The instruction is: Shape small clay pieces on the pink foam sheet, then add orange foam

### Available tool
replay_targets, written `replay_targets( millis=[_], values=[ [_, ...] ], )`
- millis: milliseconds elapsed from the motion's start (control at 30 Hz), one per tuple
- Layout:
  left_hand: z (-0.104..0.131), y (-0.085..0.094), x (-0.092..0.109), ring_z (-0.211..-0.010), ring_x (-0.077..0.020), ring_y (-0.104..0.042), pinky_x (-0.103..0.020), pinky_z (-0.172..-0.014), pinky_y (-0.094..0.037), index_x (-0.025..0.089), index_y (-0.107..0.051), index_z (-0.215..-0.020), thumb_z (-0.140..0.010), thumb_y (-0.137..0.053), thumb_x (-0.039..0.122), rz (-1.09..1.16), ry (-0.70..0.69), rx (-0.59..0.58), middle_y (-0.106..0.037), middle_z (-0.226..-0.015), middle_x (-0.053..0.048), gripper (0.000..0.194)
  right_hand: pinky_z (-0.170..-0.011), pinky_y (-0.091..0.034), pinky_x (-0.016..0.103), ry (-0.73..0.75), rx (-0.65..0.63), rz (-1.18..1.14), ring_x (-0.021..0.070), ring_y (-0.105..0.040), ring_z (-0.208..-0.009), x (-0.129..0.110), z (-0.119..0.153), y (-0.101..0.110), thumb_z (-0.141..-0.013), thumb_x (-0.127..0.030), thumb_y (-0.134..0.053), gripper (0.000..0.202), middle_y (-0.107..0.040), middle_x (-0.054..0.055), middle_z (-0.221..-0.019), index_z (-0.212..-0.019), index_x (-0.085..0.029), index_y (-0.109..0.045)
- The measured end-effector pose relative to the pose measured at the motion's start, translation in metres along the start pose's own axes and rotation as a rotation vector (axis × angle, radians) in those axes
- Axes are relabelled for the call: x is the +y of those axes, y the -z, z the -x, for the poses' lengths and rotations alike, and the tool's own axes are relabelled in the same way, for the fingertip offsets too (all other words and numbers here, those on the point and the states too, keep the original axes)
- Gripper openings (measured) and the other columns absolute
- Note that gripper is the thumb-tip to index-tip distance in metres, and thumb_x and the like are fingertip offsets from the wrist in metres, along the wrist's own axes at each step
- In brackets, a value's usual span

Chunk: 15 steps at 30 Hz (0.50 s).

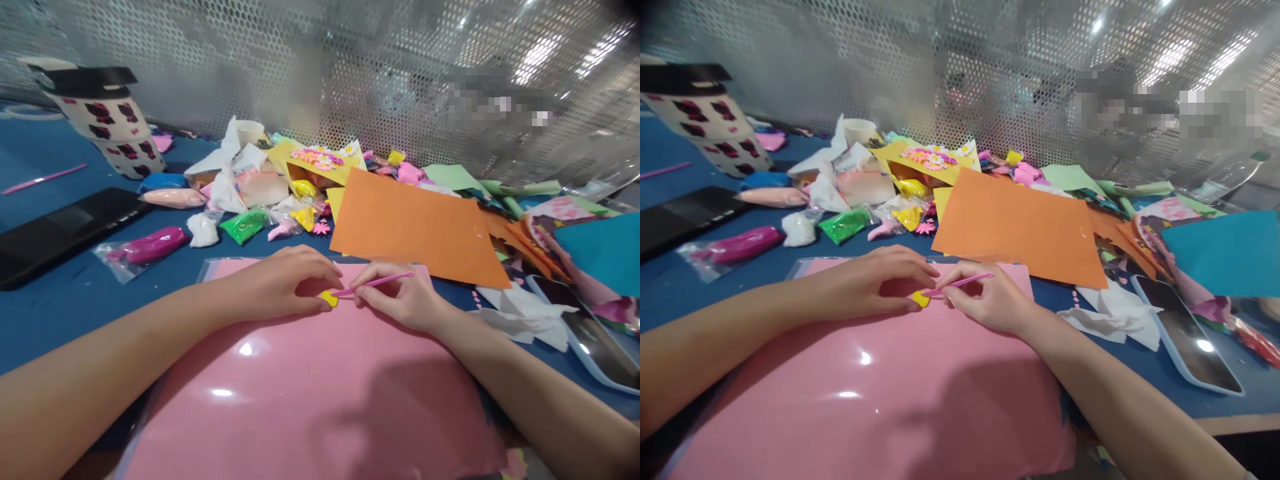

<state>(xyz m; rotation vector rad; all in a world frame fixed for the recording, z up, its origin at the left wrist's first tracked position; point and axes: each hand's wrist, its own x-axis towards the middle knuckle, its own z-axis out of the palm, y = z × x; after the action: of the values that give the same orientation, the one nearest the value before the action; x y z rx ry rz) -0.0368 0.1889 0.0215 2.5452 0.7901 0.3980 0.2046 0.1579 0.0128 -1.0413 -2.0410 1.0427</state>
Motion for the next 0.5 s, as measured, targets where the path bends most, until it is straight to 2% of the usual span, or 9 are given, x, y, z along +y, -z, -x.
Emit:
replay_targets(
  millis=[133,267,500],
  values=[
    [-0.0013,-0.0048,-0.0024,-0.116,-0.0212,-0.057,-0.034,-0.099,-0.042,0.026,-0.069,-0.110,-0.088,-0.064,0.037,-0.001,-0.051,0.036,-0.068,-0.122,-0.003,0.025,-0.060,-0.053,0.024,0.051,-0.012,0.080,0.0125,-0.067,-0.067,-0.0027,-0.0015,-0.0011,-0.086,-0.019,-0.060,0.008,-0.072,0.002,-0.077,-0.084,-0.020,-0.068],
    [-0.0009,-0.0050,-0.0015,-0.118,-0.0205,-0.056,-0.033,-0.101,-0.041,0.027,-0.070,-0.109,-0.087,-0.065,0.036,-0.005,-0.026,0.024,-0.067,-0.125,-0.001,0.024,-0.065,-0.054,0.025,0.129,-0.001,0.131,0.0131,-0.067,-0.071,-0.0004,-0.0004,-0.0009,-0.087,-0.021,-0.061,0.008,-0.073,0.003,-0.082,-0.086,-0.021,-0.069],
    [-0.0005,-0.0022,-0.0007,-0.120,-0.0204,-0.055,-0.033,-0.102,-0.040,0.030,-0.070,-0.111,-0.089,-0.064,0.038,0.005,-0.014,-0.007,-0.065,-0.127,0.000,0.024,-0.063,-0.052,0.024,0.142,-0.039,0.160,0.0125,-0.066,-0.072,0.0010,0.0015,-0.0006,-0.087,-0.016,-0.059,0.013,-0.073,0.003,-0.085,-0.092,-0.022,-0.070]
  ],
)
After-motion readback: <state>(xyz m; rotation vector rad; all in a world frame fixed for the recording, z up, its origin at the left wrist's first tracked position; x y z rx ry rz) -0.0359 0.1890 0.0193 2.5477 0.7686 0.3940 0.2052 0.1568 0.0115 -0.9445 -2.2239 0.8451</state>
